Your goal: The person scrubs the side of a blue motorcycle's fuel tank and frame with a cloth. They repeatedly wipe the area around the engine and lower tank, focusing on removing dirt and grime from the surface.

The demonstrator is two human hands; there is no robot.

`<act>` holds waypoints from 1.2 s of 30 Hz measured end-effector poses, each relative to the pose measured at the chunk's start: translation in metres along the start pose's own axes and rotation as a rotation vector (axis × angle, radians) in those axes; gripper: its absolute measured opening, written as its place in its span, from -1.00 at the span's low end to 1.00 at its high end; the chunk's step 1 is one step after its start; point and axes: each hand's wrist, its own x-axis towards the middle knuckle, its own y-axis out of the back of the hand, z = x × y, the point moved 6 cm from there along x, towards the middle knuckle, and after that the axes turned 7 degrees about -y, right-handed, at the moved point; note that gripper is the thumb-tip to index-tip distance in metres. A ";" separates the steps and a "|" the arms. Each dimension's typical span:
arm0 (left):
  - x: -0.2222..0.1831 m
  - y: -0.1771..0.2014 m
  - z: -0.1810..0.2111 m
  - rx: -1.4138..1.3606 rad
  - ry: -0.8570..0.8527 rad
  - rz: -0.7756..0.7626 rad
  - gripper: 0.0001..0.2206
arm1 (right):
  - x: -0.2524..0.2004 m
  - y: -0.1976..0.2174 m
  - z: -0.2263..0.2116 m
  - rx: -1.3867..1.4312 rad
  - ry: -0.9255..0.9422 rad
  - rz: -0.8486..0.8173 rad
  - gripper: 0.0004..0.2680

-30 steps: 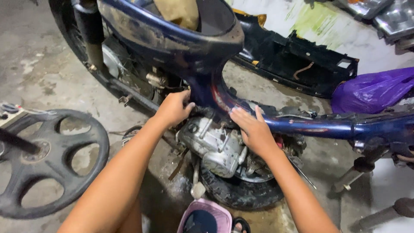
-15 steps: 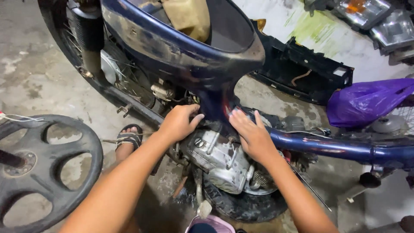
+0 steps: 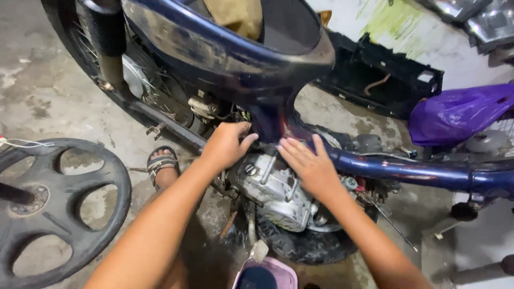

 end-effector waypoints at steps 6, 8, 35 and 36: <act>0.002 0.001 -0.002 0.024 0.009 -0.025 -0.73 | -0.019 -0.008 0.003 -0.071 0.006 0.014 -0.44; 0.006 -0.002 -0.003 -0.003 0.006 -0.032 -0.71 | -0.004 -0.011 -0.003 -0.058 -0.005 0.040 -0.49; 0.002 0.003 0.002 -0.131 0.071 -0.046 -0.65 | 0.051 0.012 -0.028 -0.142 -0.168 0.202 -0.51; 0.002 0.001 0.003 -0.139 0.076 -0.054 -0.64 | 0.062 0.012 -0.026 -0.114 -0.191 0.230 -0.50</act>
